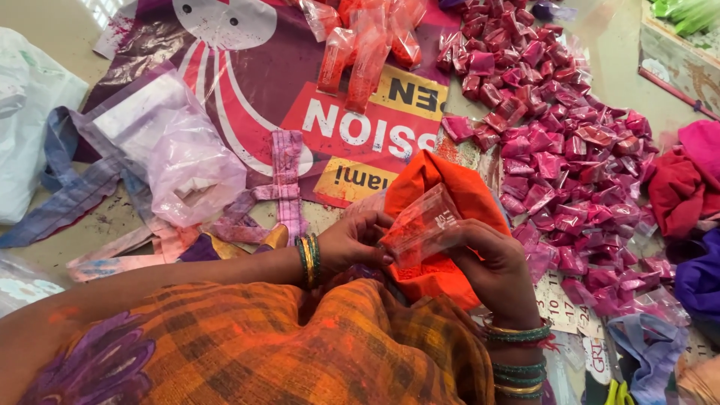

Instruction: The person scoops red powder from a container into small plastic pouches using a spoon.

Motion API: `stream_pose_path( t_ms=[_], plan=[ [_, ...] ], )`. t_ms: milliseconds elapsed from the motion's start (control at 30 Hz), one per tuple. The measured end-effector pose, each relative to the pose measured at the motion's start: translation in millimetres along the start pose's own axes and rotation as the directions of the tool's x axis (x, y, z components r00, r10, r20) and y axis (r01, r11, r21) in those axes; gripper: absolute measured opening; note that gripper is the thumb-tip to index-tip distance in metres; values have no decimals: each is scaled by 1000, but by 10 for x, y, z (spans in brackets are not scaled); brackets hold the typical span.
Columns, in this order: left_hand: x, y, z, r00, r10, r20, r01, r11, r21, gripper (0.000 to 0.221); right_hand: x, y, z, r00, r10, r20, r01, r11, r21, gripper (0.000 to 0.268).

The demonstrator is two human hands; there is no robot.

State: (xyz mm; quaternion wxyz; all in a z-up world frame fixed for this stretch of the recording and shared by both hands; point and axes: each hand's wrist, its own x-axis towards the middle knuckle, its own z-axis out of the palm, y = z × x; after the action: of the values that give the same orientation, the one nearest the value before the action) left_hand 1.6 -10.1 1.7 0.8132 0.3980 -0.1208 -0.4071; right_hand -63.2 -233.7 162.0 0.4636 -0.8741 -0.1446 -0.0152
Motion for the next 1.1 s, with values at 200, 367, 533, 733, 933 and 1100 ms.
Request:
stream_pose_path(
  t_ms=[200, 367, 533, 733, 933, 1100],
  plan=[
    [161, -363, -329, 985, 171, -34, -171, 985, -3, 21, -29, -78, -107, 1000, 7, 7, -7, 998, -65, 16],
    [231, -354, -437, 996, 88, -9, -87, 995, 51, 20, -95, 7, -159, 997, 44, -58, -53, 983, -177, 11],
    [-34, 68, 4, 988, -2, 152, 27, 986, -163, 32, -72, 89, -117, 999, 34, -31, -36, 997, -68, 15],
    [0, 61, 148, 986, -22, 164, 40, 994, -105, 69, -90, 56, -36, 993, 114, -17, -114, 993, 9, 21],
    [-35, 23, 85, 988, 11, 155, -9, 1000, -9, 72, -100, 117, 53, 1000, 17, 16, -21, 962, 274, 18],
    [-188, 320, 188, 990, -77, -119, 68, 995, -75, 77, -252, 799, 14, 779, 525, -344, -621, 563, -546, 27]
  ],
)
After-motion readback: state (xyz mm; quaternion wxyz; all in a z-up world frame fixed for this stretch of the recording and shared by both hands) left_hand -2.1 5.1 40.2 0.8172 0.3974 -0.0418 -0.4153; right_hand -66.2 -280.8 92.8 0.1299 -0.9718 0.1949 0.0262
